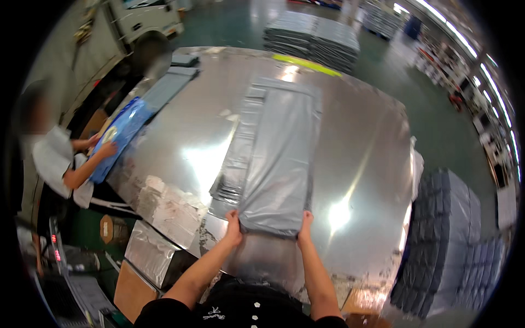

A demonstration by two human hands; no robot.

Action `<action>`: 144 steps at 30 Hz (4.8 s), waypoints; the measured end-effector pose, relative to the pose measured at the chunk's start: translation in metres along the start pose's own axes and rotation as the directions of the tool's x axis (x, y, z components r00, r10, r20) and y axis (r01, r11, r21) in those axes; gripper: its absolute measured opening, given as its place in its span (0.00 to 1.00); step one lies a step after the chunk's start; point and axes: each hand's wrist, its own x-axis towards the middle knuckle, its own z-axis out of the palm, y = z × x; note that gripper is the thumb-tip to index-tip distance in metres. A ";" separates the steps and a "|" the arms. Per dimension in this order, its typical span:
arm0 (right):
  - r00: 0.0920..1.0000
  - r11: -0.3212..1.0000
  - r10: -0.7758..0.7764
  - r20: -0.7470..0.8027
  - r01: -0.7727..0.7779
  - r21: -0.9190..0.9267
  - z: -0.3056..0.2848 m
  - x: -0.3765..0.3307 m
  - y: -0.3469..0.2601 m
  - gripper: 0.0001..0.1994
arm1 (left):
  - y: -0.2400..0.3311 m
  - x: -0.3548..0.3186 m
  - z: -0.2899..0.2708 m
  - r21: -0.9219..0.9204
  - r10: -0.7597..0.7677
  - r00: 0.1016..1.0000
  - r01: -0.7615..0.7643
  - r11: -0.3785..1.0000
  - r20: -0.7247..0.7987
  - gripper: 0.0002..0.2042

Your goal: The person places blue tissue packs onto a metal table, wraps each in a gray plastic bag, folds the edges, and stacks the wrapped units. A coworker assists by moving wrapped stacks and handling additional packs.

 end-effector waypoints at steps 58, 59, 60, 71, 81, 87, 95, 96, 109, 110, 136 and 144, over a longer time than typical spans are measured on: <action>0.454 -0.373 -0.649 0.610 0.509 -0.776 -0.078 -0.095 -0.004 0.23 | 0.018 -0.128 -0.121 0.851 -0.551 0.736 -0.062 0.522 0.393 0.22; 0.461 -0.365 -0.649 0.605 0.508 -0.780 -0.078 -0.095 -0.004 0.23 | 0.019 -0.127 -0.120 0.852 -0.547 0.739 -0.068 0.520 0.393 0.22; 0.469 -0.358 -0.646 0.603 0.511 -0.781 -0.077 -0.096 -0.004 0.23 | 0.017 -0.128 -0.121 0.852 -0.543 0.744 -0.069 0.518 0.390 0.22; 0.455 -0.339 -0.667 0.590 0.520 -0.784 -0.075 -0.100 -0.006 0.22 | 0.019 -0.131 -0.125 0.830 -0.515 0.746 -0.090 0.551 0.423 0.20; 0.518 -0.326 -0.618 0.592 0.516 -0.792 -0.078 -0.097 -0.006 0.24 | 0.017 -0.126 -0.125 0.842 -0.538 0.728 -0.100 0.531 0.426 0.22; 0.566 -0.221 -0.600 0.565 0.562 -0.797 -0.064 -0.108 -0.021 0.25 | 0.011 -0.113 -0.123 0.851 -0.587 0.701 -0.055 0.522 0.405 0.23; 0.592 -0.215 -0.617 0.519 0.507 -0.834 -0.067 -0.078 0.010 0.28 | 0.028 -0.130 -0.113 0.888 -0.572 0.765 0.000 0.459 0.295 0.26; 0.629 -0.192 -0.594 0.501 0.494 -0.848 -0.071 -0.082 0.005 0.27 | 0.013 -0.121 -0.117 0.871 -0.635 0.720 0.087 0.484 0.281 0.26; 0.660 -0.164 -0.600 0.452 0.452 -0.877 -0.062 -0.080 -0.012 0.26 | 0.035 -0.121 -0.097 0.919 -0.653 0.735 0.111 0.378 0.180 0.30; 0.661 -0.160 -0.601 0.449 0.451 -0.878 -0.063 -0.081 -0.011 0.26 | 0.035 -0.119 -0.097 0.923 -0.660 0.733 0.118 0.366 0.168 0.30; 0.671 -0.243 -0.571 0.472 0.411 -0.879 -0.065 -0.086 0.001 0.25 | 0.038 -0.134 -0.106 0.892 -0.539 0.816 0.068 0.448 0.209 0.28; 0.596 -0.354 -0.592 0.542 0.412 -0.840 -0.086 -0.065 0.020 0.26 | 0.129 -0.208 -0.162 0.612 0.264 0.868 -0.487 0.623 0.422 0.12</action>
